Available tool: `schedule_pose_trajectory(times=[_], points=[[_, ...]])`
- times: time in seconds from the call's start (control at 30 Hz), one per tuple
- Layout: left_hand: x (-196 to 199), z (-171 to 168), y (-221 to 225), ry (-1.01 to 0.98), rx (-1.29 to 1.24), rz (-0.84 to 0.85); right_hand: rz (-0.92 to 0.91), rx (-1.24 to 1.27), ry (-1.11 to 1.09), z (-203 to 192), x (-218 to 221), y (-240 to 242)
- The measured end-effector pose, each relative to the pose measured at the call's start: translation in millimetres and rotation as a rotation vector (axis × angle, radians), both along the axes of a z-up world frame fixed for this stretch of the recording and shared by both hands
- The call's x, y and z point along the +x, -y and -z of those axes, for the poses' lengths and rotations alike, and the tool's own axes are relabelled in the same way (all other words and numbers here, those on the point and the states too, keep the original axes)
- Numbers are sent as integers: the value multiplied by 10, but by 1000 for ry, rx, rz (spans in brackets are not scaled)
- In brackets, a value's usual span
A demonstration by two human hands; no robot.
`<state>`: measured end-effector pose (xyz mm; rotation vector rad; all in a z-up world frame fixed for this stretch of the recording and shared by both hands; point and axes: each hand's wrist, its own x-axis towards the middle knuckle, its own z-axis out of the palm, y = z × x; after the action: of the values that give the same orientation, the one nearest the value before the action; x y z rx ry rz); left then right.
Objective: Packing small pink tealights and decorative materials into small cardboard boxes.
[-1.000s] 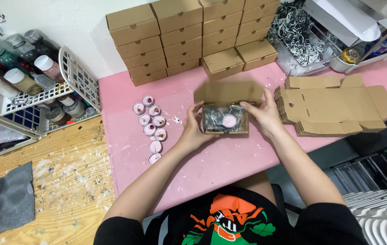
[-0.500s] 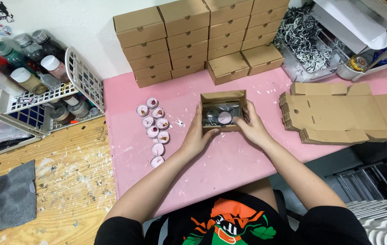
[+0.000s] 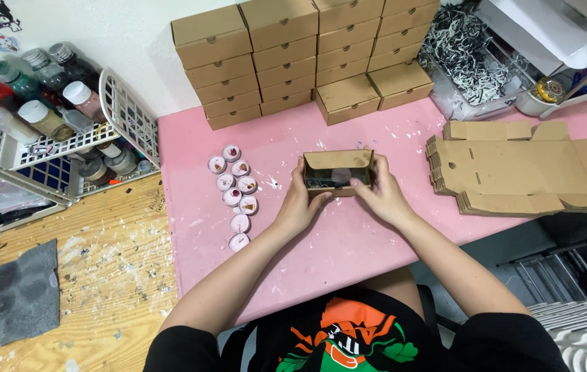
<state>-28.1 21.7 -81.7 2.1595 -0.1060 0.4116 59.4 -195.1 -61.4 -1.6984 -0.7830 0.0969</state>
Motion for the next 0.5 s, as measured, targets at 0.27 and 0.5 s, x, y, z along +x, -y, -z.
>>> schedule_pose_trajectory(times=[0.27, 0.5], points=[[-69, -269, 41, -63, -27, 2, 124, -68, -59, 50, 17, 75], [-92, -334, 11, -79, -149, 39, 36, 132, -154, -195, -53, -3]])
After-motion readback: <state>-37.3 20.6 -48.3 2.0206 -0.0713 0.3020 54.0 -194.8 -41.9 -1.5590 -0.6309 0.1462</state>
